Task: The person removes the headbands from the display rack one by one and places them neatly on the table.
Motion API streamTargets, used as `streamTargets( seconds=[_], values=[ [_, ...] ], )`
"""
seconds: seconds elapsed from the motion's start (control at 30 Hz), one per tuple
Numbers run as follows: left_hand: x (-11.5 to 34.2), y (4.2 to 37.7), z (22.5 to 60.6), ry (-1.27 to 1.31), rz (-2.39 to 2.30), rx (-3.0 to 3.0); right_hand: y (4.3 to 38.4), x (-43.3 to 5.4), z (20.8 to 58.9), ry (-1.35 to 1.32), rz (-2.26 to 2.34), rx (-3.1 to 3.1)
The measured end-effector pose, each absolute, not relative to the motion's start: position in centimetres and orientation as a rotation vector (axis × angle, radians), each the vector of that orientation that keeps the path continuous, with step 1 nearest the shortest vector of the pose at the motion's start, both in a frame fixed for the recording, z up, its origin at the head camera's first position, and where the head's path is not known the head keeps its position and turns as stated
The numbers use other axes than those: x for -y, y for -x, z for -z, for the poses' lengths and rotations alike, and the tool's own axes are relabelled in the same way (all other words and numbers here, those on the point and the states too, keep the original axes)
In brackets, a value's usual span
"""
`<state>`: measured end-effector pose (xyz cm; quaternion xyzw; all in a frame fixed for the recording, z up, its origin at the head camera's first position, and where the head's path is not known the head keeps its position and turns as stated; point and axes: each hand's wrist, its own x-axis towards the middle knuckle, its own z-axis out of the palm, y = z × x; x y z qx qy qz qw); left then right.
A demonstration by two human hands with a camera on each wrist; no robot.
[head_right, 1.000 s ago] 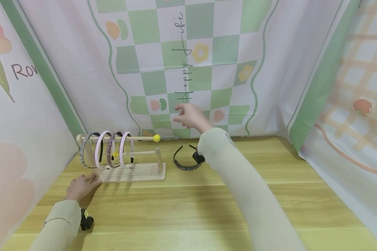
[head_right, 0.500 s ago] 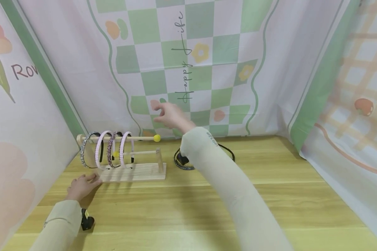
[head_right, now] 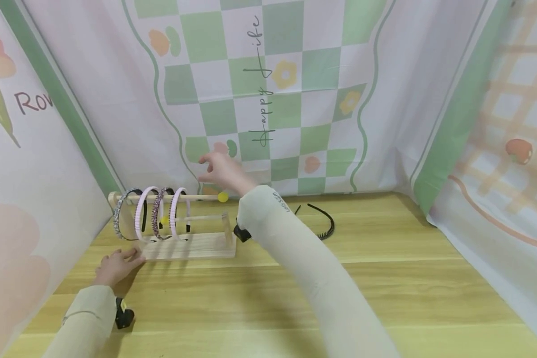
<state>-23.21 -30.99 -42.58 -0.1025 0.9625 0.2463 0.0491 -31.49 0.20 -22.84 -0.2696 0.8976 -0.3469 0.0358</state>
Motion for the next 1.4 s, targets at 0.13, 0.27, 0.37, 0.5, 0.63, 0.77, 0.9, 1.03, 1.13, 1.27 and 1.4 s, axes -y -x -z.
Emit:
streamTargets(
  seconds=[0.13,0.27,0.37,0.5,0.63,0.77,0.9,1.03,1.13,1.27,1.4],
  values=[
    [30.9,23.1,42.5,0.303,-0.749,-2.935,31.2,0.8,23.2,0.849,1.053,-2.757],
    [30.8,23.0,42.4,0.304,-0.753,-2.930,30.9,1.8,23.5,0.857,1.055,-2.748],
    [30.8,23.0,42.4,0.304,-0.754,-2.934,30.7,2.5,23.8,0.846,1.093,-2.706],
    [30.8,23.0,42.2,0.302,-0.742,-2.940,30.5,3.3,24.6,0.888,1.117,-2.676],
    [30.8,23.0,42.1,0.298,-0.728,-2.941,30.3,4.1,25.5,0.897,1.154,-2.619],
    [30.8,22.9,42.2,0.288,-0.721,-2.945,30.1,4.8,26.3,0.837,1.185,-2.547],
    [30.8,22.9,42.3,0.284,-0.719,-2.948,29.8,5.5,26.9,0.794,1.180,-2.538],
    [30.8,23.0,42.4,0.294,-0.717,-2.948,29.5,6.0,27.5,0.742,1.229,-2.520],
    [30.8,23.1,42.5,0.312,-0.711,-2.948,29.5,6.4,28.1,0.724,1.270,-2.524],
    [30.9,23.3,42.6,0.334,-0.702,-2.949,29.5,6.6,28.8,0.729,1.319,-2.539],
    [30.9,23.3,42.7,0.341,-0.712,-2.942,29.5,6.8,29.2,0.731,1.403,-2.504]
  ],
)
